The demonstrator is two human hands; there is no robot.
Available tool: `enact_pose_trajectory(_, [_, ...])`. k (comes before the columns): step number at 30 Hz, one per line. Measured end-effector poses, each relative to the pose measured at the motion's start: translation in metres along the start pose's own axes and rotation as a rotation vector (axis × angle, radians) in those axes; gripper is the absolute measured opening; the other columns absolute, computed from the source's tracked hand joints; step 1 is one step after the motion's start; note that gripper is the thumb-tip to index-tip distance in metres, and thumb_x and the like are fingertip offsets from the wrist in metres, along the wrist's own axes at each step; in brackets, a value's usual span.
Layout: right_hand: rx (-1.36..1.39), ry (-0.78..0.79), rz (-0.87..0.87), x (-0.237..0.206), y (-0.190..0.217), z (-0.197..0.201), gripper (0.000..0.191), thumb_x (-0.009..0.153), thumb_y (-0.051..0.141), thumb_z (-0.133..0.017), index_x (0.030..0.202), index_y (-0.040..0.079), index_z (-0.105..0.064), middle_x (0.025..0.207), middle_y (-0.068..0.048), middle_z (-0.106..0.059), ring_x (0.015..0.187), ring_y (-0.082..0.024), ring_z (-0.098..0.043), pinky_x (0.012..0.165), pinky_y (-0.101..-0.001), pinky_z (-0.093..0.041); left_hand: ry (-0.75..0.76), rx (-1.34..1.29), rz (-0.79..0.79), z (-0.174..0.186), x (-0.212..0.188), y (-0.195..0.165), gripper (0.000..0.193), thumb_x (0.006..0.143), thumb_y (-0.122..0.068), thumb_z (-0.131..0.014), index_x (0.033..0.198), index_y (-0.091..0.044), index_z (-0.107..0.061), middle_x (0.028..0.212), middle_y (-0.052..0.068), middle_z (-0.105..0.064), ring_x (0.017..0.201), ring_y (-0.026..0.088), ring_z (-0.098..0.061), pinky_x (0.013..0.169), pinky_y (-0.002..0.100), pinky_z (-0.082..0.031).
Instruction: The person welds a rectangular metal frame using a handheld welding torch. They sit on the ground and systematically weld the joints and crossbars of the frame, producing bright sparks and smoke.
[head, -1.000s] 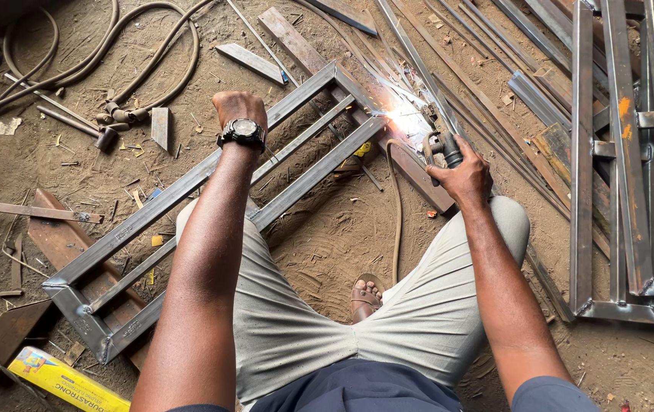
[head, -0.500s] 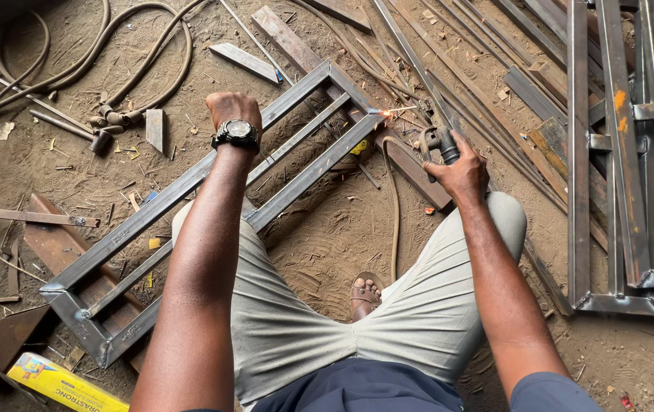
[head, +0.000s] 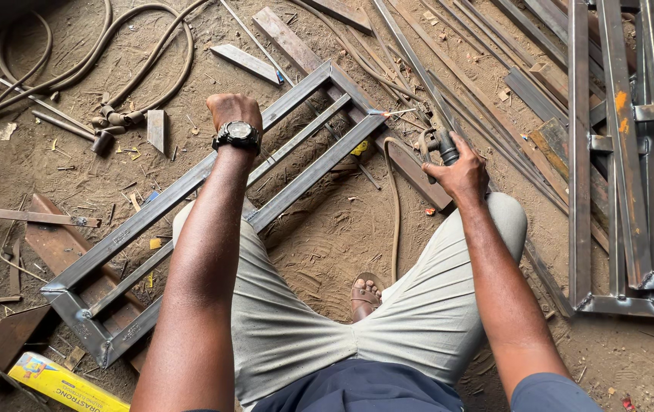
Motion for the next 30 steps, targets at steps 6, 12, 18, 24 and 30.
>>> enact_pose_trajectory(6, [-0.027, -0.018, 0.05, 0.0, 0.006, 0.002, 0.092, 0.07, 0.044, -0.089, 0.15, 0.018, -0.052, 0.098, -0.014, -0.07, 0.086, -0.025, -0.071, 0.078, -0.0464, -0.058, -0.013, 0.02, 0.003, -0.001, 0.001, 0.0, 0.029, 0.099, -0.033, -0.062, 0.074, -0.021, -0.072, 0.06, -0.007, -0.055, 0.058, 0.012, -0.051, 0.057, 0.037, -0.034])
enact_pose_trajectory(12, [-0.009, 0.0, 0.013, 0.0, 0.005, 0.002, 0.092, 0.067, 0.043, -0.089, 0.15, 0.021, -0.054, 0.097, -0.013, -0.071, 0.087, -0.025, -0.072, 0.079, -0.0454, -0.058, -0.025, 0.016, 0.011, 0.001, 0.001, 0.0, 0.029, 0.1, -0.03, -0.061, 0.074, -0.024, -0.072, 0.058, -0.008, -0.054, 0.056, 0.013, -0.051, 0.054, 0.038, -0.032])
enact_pose_trajectory(18, [-0.005, 0.006, -0.003, 0.0, 0.0, -0.001, 0.092, 0.069, 0.044, -0.088, 0.151, 0.019, -0.053, 0.097, -0.013, -0.071, 0.085, -0.025, -0.073, 0.079, -0.0449, -0.059, -0.014, 0.013, 0.014, -0.001, 0.002, 0.0, 0.029, 0.1, -0.032, -0.061, 0.076, -0.023, -0.075, 0.06, -0.01, -0.056, 0.058, 0.012, -0.053, 0.055, 0.037, -0.032])
enact_pose_trajectory(24, [0.075, -0.025, 0.022, 0.003, -0.007, -0.006, 0.096, 0.072, 0.043, -0.085, 0.156, 0.015, -0.047, 0.101, -0.012, -0.069, 0.079, -0.021, -0.07, 0.072, -0.0448, -0.06, -0.022, 0.017, 0.0, -0.001, 0.001, -0.001, 0.027, 0.099, -0.033, -0.063, 0.076, -0.022, -0.073, 0.058, -0.007, -0.055, 0.056, 0.013, -0.051, 0.055, 0.037, -0.032])
enact_pose_trajectory(30, [0.006, -0.032, 0.073, 0.005, -0.004, -0.007, 0.094, 0.073, 0.044, -0.088, 0.153, 0.017, -0.049, 0.099, -0.013, -0.07, 0.08, -0.021, -0.069, 0.073, -0.0458, -0.057, -0.013, 0.029, 0.008, -0.001, 0.001, 0.0, 0.029, 0.099, -0.034, -0.063, 0.074, -0.023, -0.074, 0.059, -0.009, -0.053, 0.058, 0.011, -0.05, 0.056, 0.037, -0.032])
Point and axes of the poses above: each hand's wrist, its own x-axis towards the middle knuckle, its own z-axis out of the back of the hand, y = z × x, the point moved 10 cm from there along x, towards the middle knuckle
